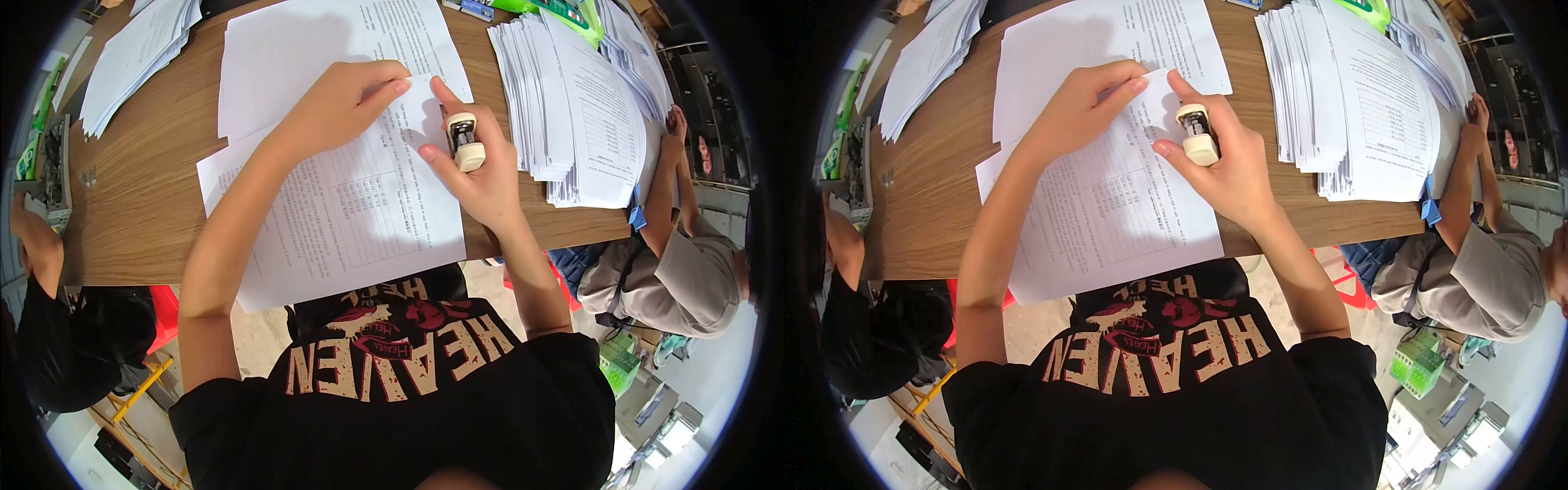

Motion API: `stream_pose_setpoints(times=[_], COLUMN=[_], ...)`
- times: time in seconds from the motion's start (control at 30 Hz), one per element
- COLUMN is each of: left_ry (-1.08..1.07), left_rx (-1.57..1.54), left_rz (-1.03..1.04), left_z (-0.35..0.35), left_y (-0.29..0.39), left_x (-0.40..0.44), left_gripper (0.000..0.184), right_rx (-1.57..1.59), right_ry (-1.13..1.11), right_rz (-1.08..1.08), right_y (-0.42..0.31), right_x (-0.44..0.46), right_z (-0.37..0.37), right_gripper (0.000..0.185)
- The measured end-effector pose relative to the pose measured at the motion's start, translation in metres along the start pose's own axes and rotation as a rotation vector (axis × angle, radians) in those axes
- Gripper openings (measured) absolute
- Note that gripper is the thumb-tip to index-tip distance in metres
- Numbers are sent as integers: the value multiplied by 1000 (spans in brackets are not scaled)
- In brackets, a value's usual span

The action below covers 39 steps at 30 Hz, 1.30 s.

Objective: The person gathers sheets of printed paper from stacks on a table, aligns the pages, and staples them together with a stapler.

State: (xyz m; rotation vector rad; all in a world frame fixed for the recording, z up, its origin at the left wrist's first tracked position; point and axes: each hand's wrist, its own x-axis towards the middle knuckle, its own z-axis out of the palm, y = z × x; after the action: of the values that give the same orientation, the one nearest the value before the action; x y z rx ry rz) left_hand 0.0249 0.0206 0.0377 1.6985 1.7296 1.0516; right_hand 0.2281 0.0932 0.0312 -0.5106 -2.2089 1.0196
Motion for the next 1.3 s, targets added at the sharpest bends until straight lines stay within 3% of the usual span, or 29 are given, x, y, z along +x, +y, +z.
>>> stream_pose_setpoints(times=[0.1,0.23,0.3,0.5,0.6,0.8,1.3], left_ry=[23,19,77,154,137,110,149], left_rx=[-18,62,203,356,414,528,527], left_rz=[56,56,138,275,313,281,295], left_z=[1,-1,-1,4,2,3,5], left_y=[0,14,21,38,42,51,48], left_x=[-2,-8,-13,-17,-21,-25,-27], left_gripper=[23,21,19,13,12,10,9], right_rx=[74,-213,-244,-511,-573,-718,-650], right_ry=[48,-212,-422,-534,-503,-567,-424], right_rz=[81,190,6,-106,-197,-163,-262], right_y=[2,-13,-19,-45,-50,-57,-44], right_x=[5,25,33,41,41,42,44], right_z=[-11,-48,-57,-65,-60,-60,-52], right_gripper=[43,54,57,51,48,43,34])
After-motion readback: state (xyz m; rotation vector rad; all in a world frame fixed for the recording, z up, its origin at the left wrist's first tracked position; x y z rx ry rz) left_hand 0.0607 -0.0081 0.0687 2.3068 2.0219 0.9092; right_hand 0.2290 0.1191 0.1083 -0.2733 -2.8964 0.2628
